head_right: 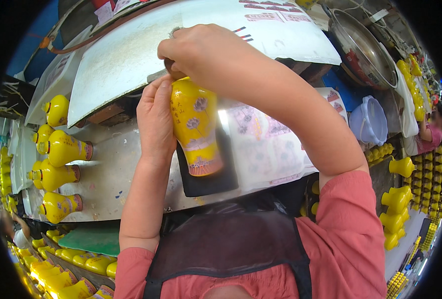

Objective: The person holds a yellow vase and rubs its surface with a small brown abrasive pad. They rotate the vase to treat different sides, then place it down and pick up another yellow vase to repeat the same rubbing process.

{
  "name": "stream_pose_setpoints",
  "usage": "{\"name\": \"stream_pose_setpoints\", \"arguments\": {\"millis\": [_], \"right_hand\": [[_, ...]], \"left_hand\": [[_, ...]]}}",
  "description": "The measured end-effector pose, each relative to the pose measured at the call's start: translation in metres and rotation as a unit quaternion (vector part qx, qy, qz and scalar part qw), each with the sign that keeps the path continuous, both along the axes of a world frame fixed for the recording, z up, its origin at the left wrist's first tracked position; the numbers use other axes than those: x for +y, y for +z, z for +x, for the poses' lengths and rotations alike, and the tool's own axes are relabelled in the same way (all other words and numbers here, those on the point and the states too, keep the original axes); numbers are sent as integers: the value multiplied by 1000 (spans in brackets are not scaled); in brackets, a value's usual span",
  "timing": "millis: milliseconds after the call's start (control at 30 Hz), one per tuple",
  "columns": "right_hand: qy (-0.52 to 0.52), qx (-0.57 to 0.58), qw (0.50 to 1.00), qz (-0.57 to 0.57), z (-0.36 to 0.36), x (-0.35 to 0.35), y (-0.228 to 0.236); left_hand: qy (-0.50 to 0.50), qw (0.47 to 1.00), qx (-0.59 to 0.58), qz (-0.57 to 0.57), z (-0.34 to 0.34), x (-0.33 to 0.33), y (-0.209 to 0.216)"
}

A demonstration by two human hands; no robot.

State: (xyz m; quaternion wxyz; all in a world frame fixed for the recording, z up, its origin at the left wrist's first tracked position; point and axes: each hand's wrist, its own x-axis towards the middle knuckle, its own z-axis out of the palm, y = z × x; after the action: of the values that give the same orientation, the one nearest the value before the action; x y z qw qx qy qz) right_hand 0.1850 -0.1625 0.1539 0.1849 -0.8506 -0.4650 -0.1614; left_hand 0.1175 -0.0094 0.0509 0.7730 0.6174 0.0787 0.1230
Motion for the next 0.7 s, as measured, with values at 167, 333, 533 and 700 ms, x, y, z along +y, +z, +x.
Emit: {"name": "stream_pose_setpoints", "arguments": {"millis": [167, 333, 533, 700], "right_hand": [[34, 62, 991, 115, -15, -7, -7], [-17, -97, 993, 59, -30, -27, -40], [198, -116, 968, 106, -96, -29, -70], [89, -61, 993, 43, -84, -40, -62]], "left_hand": [[-27, 995, -28, -87, -7, 3, -6], [-40, 998, -43, 9, -17, 2, -9], [-86, 991, -63, -78, -22, 2, -13], [-40, 997, -46, 54, -28, -2, -17]]}}
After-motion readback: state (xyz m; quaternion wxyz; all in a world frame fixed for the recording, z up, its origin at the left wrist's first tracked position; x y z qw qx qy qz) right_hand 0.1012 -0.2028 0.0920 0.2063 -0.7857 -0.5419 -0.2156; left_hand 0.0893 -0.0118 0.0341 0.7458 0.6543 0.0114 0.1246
